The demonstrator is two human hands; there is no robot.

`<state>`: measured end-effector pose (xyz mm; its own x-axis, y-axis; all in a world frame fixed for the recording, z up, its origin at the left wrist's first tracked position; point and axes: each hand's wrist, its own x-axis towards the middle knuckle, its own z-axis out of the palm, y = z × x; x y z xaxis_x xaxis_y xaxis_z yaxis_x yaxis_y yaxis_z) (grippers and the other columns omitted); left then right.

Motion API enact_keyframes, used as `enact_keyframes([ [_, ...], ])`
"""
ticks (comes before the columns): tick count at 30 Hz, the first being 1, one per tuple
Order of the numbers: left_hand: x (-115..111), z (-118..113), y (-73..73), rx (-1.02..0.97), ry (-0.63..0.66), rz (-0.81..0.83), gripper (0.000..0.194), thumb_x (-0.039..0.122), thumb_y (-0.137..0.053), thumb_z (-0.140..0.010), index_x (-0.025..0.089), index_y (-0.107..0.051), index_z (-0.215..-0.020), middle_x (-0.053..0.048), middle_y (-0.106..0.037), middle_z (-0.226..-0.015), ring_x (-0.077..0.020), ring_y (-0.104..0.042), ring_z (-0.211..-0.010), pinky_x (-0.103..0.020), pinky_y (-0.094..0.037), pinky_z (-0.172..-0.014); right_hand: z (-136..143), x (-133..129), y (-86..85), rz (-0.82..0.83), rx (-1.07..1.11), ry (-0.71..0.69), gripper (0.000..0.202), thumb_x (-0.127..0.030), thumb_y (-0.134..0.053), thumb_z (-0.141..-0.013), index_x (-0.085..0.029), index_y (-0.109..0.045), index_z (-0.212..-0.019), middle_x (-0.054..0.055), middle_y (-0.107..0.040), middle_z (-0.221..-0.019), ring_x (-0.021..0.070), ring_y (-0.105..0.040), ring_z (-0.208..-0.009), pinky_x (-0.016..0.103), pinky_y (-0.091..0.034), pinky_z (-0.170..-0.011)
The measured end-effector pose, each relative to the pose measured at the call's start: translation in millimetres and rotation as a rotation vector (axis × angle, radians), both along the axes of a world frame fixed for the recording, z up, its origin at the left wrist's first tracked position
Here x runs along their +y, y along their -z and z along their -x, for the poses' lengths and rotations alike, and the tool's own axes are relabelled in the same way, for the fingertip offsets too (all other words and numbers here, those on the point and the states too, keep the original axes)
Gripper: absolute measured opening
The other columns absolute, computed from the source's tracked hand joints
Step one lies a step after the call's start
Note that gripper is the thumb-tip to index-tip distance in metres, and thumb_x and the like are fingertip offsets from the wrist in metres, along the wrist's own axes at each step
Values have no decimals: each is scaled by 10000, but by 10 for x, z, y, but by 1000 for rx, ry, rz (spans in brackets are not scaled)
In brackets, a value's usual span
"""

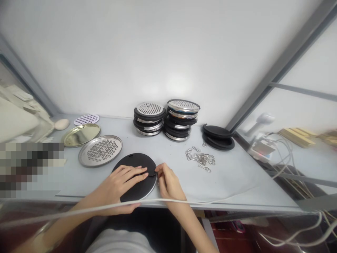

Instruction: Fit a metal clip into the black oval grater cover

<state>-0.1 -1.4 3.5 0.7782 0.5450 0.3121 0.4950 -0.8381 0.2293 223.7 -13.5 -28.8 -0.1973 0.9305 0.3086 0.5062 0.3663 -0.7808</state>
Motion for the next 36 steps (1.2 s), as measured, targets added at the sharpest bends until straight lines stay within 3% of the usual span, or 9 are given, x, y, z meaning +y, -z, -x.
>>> enact_keyframes([
  [12, 2, -1, 0, -6, 3, 9, 635, 357, -596, -790, 202, -419, -1379, -92, -488, -1388, -275, -423, -1284, -423, -336, -1034, 21, -16, -13, -41, -177, 71, 235, -71, -328, -879, -202, -486, -995, 31, -552, -816, 201, -510, -841, 340, -409, -793],
  [19, -8, -3, -2, -18, -10, -5, 634, 344, -608, -774, 206, -433, -1368, -78, -489, -1389, -273, -441, -1272, -413, -345, -1033, 50, 4, -10, -133, -300, 185, 87, -176, -422, -907, -193, -483, -966, 38, -557, -825, 209, -499, -822, 393, -371, -817],
  [24, -6, -7, -11, -13, -8, 1, 628, 351, -613, -776, 206, -439, -1362, -81, -495, -1385, -268, -440, -1276, -412, -344, -1037, 9, 63, 116, -159, -324, 234, 125, -165, -405, -898, -185, -499, -978, 77, -551, -906, 225, -508, -833, 392, -385, -770],
  [28, -1, -6, -12, -17, 1, -2, 626, 359, -614, -780, 207, -439, -1362, -92, -498, -1383, -279, -448, -1270, -423, -352, -1029, -15, 95, 247, -219, -299, 375, 143, -201, -452, -881, -184, -501, -1014, 99, -532, -977, 228, -512, -839, 403, -394, -781],
  [33, 8, 1, 3, -16, 7, 7, 646, 357, -613, -774, 209, -424, -1374, -103, -490, -1389, -296, -445, -1270, -438, -351, -1022, -59, 60, 251, -206, -365, 517, 157, -347, -542, -869, -199, -493, -854, 74, -532, -849, 238, -471, -774, 403, -376, -739],
  [36, 8, 2, 9, -7, 0, 11, 639, 362, -611, -777, 209, -430, -1370, -94, -482, -1397, -287, -435, -1279, -431, -344, -1033, -95, 46, 220, -172, -339, 491, 207, -390, -535, -886, -207, -487, -802, 61, -535, -807, 230, -476, -758, 402, -373, -749],
])
